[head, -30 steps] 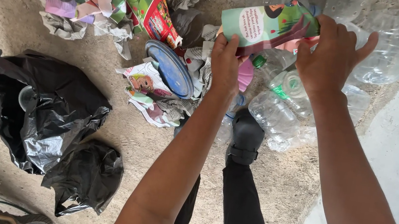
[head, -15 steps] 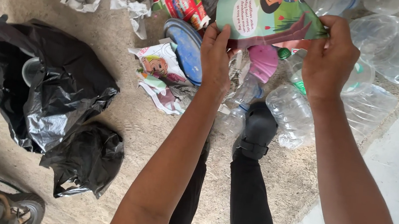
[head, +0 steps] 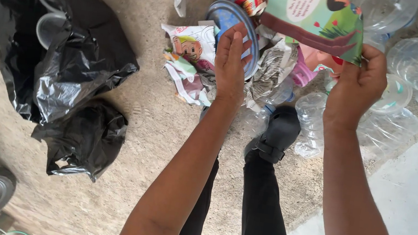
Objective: The recorder is sorting and bagging various plastic, paper, and metal trash items on a concrete floor next to a motorcycle.
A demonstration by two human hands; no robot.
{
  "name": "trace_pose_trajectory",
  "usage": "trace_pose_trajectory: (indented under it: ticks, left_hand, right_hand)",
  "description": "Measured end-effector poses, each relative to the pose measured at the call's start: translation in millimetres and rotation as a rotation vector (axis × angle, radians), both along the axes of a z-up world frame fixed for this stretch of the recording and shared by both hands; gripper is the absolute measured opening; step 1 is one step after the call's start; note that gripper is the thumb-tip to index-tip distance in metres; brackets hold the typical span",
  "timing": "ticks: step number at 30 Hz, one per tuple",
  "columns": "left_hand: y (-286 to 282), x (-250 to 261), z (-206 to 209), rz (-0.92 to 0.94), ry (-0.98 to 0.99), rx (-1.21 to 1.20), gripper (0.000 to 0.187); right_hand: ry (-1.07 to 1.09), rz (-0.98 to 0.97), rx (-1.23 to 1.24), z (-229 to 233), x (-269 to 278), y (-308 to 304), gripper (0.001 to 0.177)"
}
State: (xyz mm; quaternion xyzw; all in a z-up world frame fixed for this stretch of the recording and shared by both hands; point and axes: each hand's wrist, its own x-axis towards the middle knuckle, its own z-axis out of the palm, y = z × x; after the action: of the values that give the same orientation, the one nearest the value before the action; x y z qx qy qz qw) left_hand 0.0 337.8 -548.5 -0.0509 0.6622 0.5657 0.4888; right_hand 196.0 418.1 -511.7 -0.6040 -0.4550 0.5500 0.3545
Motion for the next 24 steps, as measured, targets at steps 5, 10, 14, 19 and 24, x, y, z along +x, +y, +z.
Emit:
trace_pose_trajectory:
  ticks: [5,10,14,19,24]
  left_hand:
    - [-16.9,-8.6,9.6,0.023,-0.007,-0.024,0.049]
    - [-33.1,-11.2,16.7,-0.007,-0.050,-0.008,0.054]
    - [-41.4,-15.7,39.7,0.012,-0.069,0.005,0.055]
    - [-64.5,-20.6,72.7,0.068,-0.085,0.005,0.053]
    - [-99.1,-26.1,104.2,0.151,-0.169,-0.088,0.053]
  right_hand:
    - [0.004,-0.124,-0.120,16.6,-22.7,-10.8,0.011]
    - [0.051,-0.230,-0.236,18.6,-28.7,-36.1,0.009]
    - [0.110,-0.227,-0.332,24.3,-37.5,-59.7,0.011]
    - [0.032,-0.190,-0.482,45.5,-51.4,-84.9,0.014]
    - [-0.048,-0.082,-0.537,76.0,-59.6,-99.1,0.014]
